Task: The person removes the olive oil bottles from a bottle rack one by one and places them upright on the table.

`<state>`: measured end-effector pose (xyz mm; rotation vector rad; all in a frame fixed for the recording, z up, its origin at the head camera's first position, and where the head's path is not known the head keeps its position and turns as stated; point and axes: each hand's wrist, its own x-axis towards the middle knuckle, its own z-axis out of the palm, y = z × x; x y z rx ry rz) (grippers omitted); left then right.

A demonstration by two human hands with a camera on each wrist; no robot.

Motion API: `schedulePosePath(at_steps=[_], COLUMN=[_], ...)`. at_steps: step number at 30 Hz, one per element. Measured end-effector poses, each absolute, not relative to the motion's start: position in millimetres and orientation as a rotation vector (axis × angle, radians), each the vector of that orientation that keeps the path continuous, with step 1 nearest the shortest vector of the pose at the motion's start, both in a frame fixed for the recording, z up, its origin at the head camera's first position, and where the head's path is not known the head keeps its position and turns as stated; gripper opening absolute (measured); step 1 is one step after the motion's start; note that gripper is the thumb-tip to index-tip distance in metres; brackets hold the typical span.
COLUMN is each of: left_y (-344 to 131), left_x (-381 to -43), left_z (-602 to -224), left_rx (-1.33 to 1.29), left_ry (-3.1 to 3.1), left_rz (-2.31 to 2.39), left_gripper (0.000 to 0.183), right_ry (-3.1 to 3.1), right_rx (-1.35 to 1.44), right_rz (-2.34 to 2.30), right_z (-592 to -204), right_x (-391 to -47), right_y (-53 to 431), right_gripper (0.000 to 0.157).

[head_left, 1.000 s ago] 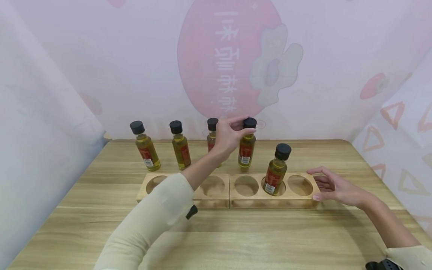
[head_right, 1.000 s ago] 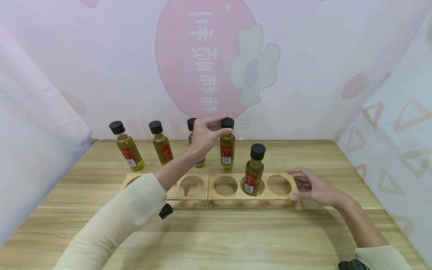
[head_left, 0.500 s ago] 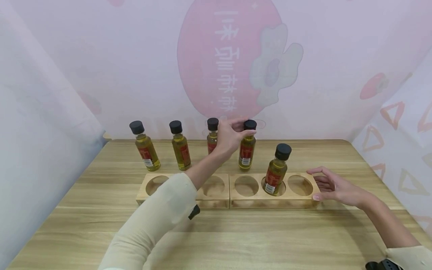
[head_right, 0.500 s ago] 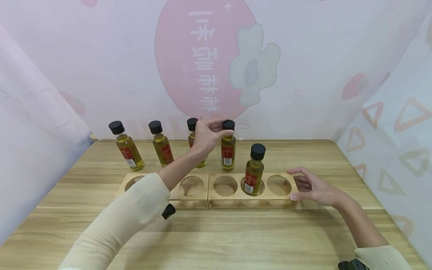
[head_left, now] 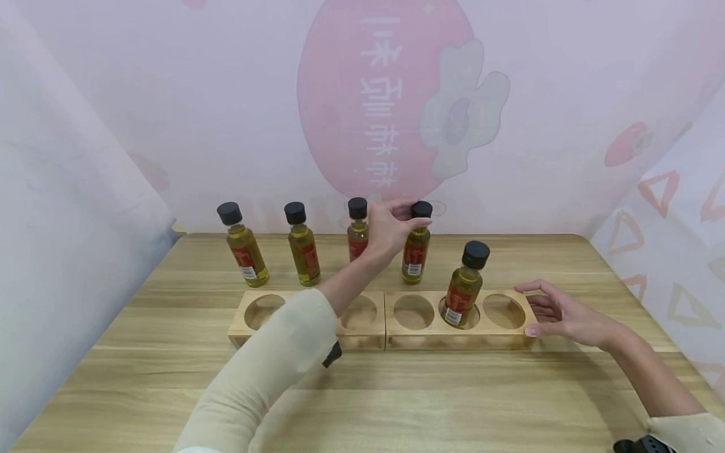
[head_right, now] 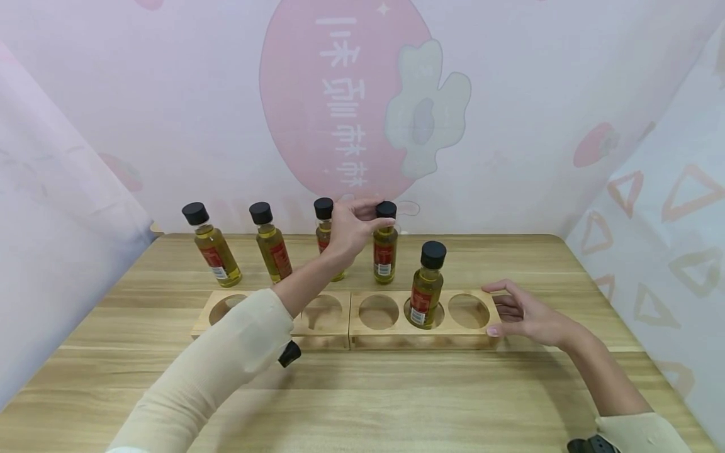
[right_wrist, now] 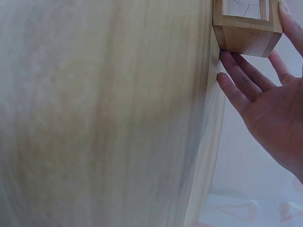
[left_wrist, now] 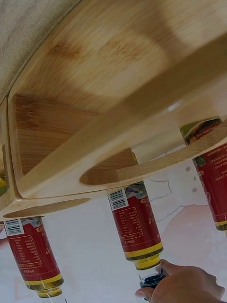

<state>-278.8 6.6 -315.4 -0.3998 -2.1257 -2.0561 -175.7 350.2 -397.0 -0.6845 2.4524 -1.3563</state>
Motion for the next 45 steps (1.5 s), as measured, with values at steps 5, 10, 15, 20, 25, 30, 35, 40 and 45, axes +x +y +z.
schedulePosePath(at_steps=[5,10,15,20,25,30,35,40,45], left_y=[9.7,11.4,11.7,11.4,12.0,12.5,11.3,9.6,8.4], left_x=[-281.2,-283.3,-285.2,-286.1,-287.6,-288.4,-289.0,-288.7,-287.3], left_z=[-317.3,-318.6,-319.1,-318.6,-319.9,-321.0,-321.9,-321.2,-320.6], left_rx=[-0.39,-0.374,-0.354,-0.361,-0.379,-0.422,-0.428,-0.434,-0.451], left_ry=[-2.118,-2.126,-2.133,-2.14,-2.155,-2.16,-2.166,-2.194,-2.247], left_rz=[-2.06,-2.058,-2.059,-2.05,-2.042,-2.025,-2.008,-1.98,-1.935], left_gripper=[0.044,0.045,0.045,0.046,0.047,0.047,0.048,0.05,0.053], right_ry=[2.456,2.462,2.468,2.465,2.469,2.463,2.467,2.458,2.451], right_rx=[-0.68,-0.702,-0.704,-0.711,-0.694,-0.724,-0.722,-0.718,-0.719], right_rz=[-1.352,-1.347,-1.352,-1.349,-1.349,-1.35,-1.347,-1.35,-1.349], right_z=[-398.5,-398.1,-398.4,-397.6,-397.2,-397.0,-396.5,-395.7,-396.0], right_x=[-176.1,-176.0,-176.4,-176.1,-175.4,-175.7,-176.5,-176.7,-175.9], right_y=[350.2,351.2,352.6,351.9,351.2,351.3,351.3,350.6,350.8], right_gripper=[0.064,0.063,0.063,0.063,0.063,0.064,0.064,0.064,0.064])
